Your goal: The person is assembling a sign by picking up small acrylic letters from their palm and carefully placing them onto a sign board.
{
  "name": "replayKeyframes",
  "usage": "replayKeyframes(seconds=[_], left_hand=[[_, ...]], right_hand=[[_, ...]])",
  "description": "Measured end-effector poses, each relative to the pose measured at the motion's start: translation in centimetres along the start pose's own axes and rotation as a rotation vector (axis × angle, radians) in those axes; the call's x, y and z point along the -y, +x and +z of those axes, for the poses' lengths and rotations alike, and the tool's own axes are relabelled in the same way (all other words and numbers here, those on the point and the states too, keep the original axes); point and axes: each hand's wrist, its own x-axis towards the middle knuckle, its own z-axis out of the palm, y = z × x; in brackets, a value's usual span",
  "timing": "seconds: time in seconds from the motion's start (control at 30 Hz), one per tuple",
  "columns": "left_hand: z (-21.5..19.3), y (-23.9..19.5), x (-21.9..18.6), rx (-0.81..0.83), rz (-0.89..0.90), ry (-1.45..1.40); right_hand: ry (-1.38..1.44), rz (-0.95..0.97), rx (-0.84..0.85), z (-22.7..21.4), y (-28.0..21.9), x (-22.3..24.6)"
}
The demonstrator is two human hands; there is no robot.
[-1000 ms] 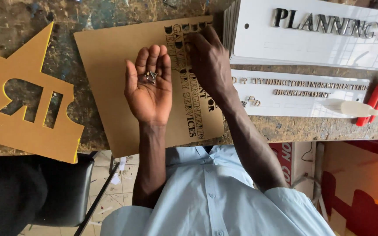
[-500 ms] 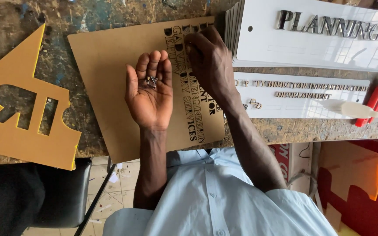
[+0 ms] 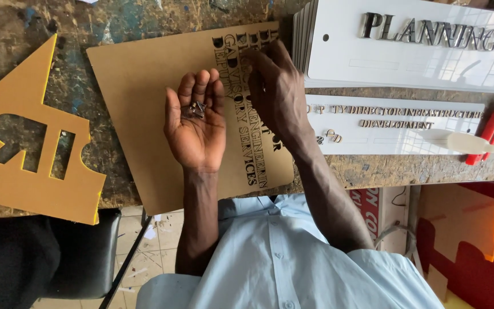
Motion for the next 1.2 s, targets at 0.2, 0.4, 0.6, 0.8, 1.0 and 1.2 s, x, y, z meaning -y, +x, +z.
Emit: replayKeyframes(seconds=[0.2, 0.4, 0.6, 0.8, 1.0, 1.2], left_hand=[[0.3, -0.1, 0.3, -0.013, -0.009, 0.016], [0.2, -0.3, 0.4, -0.031, -0.002, 0.025], [0.1, -0.3, 0.5, -0.030, 0.001, 0.039], [0.0, -0.2, 0.8, -0.027, -0.008, 0.032], [0.6, -0.7, 1.3, 0.077, -0.041, 0.026], [6.4, -0.9, 2.0, -0.109, -0.051, -0.049]], right_hand=[[-0.075, 0.049, 0.067, 0.1, -0.9, 0.4], [-0.077, 0.056, 0.127, 0.3, -1.2, 0.2], [-0.262, 0.029, 0.186, 0.0, -1.1, 0.6], [-0.361, 0.017, 0.225, 0.3, -1.8, 0.6], [-0.208, 0.029, 0.143, 0.3, -1.8, 1.0], [0.174, -0.039, 0.076, -2.7, -3.8, 6.6]])
